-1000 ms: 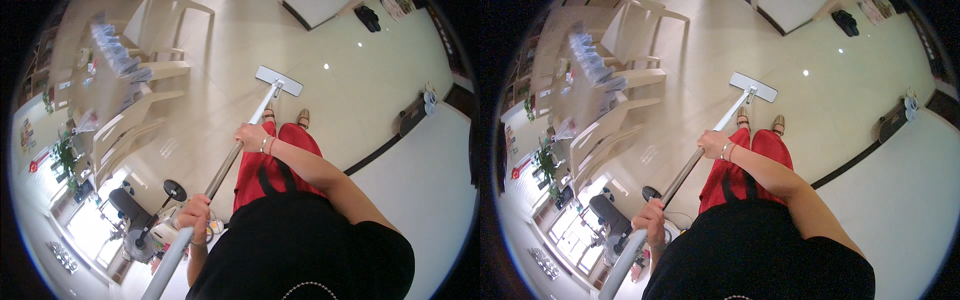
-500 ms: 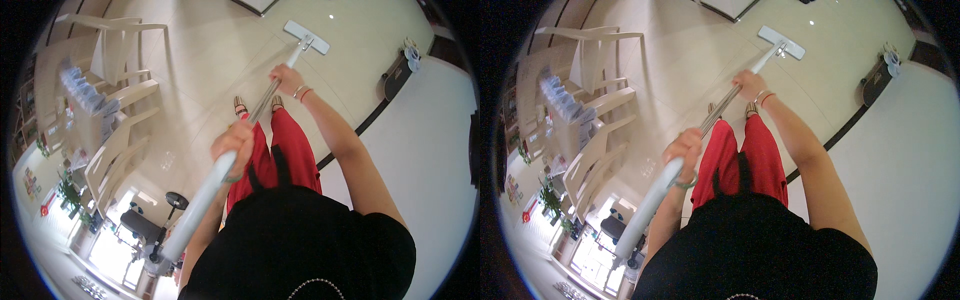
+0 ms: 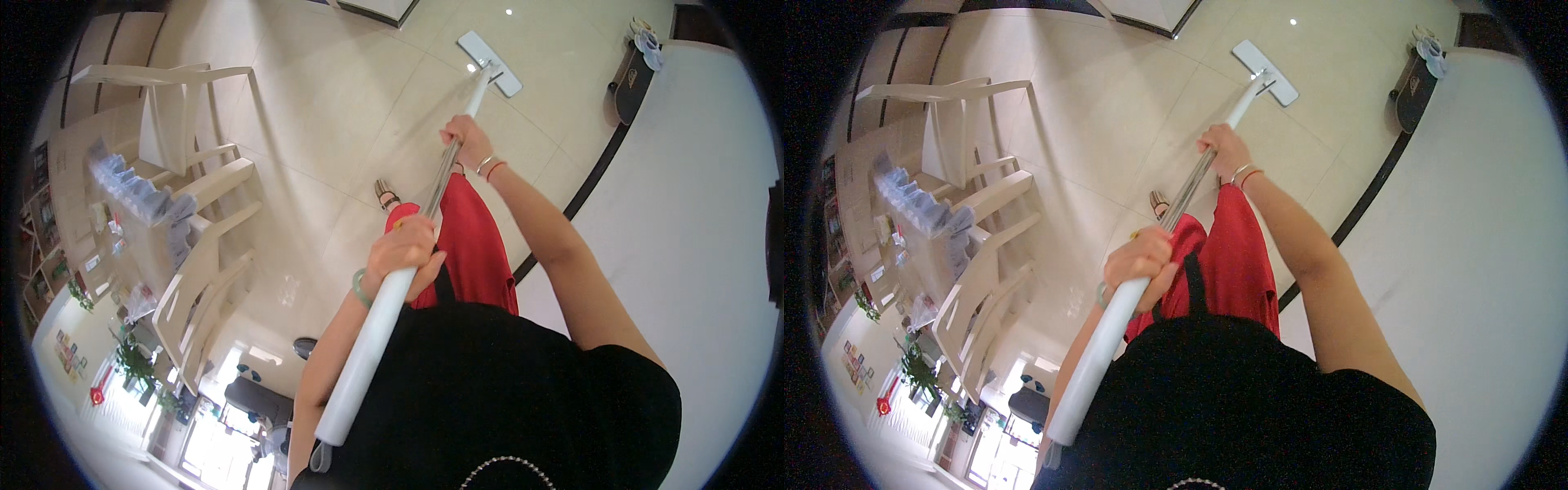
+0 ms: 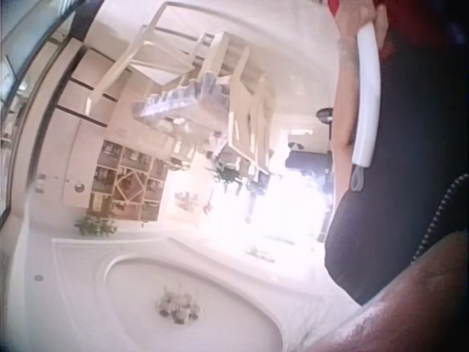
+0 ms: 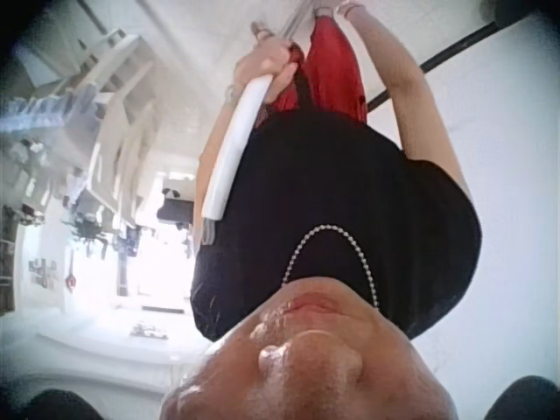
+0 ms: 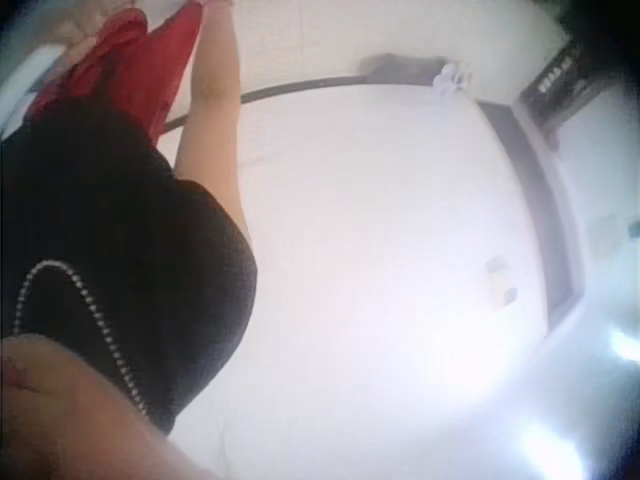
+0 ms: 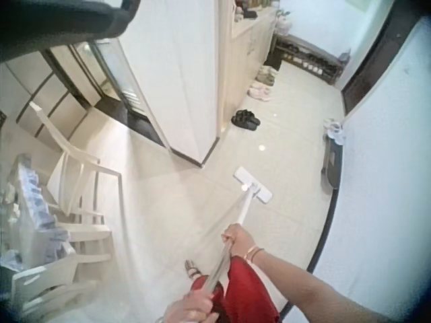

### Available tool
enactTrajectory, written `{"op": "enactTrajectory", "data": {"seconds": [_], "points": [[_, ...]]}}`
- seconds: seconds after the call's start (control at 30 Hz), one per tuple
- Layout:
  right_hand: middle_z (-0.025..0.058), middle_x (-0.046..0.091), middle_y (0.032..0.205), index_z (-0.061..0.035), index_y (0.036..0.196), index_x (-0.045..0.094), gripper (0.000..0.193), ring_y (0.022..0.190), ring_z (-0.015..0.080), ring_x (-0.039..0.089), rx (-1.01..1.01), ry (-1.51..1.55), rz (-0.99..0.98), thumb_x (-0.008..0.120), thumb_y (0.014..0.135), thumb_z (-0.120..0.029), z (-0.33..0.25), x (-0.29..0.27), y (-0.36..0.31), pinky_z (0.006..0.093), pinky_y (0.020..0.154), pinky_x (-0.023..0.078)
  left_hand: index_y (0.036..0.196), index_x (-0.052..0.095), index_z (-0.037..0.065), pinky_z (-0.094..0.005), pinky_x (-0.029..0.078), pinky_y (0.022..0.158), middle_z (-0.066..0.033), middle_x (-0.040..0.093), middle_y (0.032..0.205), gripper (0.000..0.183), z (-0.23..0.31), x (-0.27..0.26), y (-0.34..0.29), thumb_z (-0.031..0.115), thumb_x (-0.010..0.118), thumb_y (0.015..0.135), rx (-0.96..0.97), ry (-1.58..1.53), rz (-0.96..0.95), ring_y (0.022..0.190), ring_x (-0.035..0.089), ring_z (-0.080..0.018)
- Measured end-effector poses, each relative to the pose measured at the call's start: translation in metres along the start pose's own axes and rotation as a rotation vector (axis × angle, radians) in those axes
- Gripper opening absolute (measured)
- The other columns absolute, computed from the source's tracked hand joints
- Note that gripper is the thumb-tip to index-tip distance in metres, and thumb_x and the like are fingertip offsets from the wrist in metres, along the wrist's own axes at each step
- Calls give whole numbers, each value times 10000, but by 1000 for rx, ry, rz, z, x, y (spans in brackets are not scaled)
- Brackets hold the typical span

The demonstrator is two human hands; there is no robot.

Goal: The person mops a tiled floor in a home environment using a flat mop. They move the mop back and forth across the floor, covering areas near a shoe cabinet, a skateboard, and a dining set. The person navigates around furniture and obstacles while maintaining a consistent cleaning motion.

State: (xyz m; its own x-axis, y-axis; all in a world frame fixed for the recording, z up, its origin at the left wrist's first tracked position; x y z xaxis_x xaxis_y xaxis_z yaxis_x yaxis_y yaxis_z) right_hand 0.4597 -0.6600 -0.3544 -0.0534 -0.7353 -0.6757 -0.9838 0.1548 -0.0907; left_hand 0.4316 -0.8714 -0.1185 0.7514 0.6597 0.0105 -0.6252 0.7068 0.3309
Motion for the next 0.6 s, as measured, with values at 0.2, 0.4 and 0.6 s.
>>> {"op": "enactTrajectory", "data": {"seconds": [0.2,0.4,0.6], "points": [[74,547,785,-142,721,561,98,846,318,534,-96,77,46,623,699,-69,-120,98,-39,400,747,466,689,488,59,-453,514,766,-79,542,643,257,84,-79,-81,-133,658,708,-171,35,85,584,554,-218],[79,582,793,-146,719,595,75,891,316,541,-110,270,-91,631,723,-81,-236,172,-58,408,750,472,710,496,74,-437,506,757,-53,540,613,228,169,-147,-129,-72,670,729,-315,146,64,560,546,-183],[74,610,808,-122,752,618,87,926,298,589,-119,176,-424,589,821,-165,-273,144,-42,433,739,502,719,488,87,-430,500,728,-39,521,591,220,182,-155,-131,-40,667,729,-297,143,161,534,515,-176]]}}
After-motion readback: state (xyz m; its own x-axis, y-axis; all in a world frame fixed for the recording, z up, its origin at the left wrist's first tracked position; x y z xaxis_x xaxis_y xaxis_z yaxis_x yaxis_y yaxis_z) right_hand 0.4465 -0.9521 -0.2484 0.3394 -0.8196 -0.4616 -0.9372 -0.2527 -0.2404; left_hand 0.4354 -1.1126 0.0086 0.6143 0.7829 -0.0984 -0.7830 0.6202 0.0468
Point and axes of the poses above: each hand's wrist, its own y-axis towards the middle knuckle, its own x-axis out of the palm, z = x × y, the point moved 2 cm from there along y, towards the middle knuckle
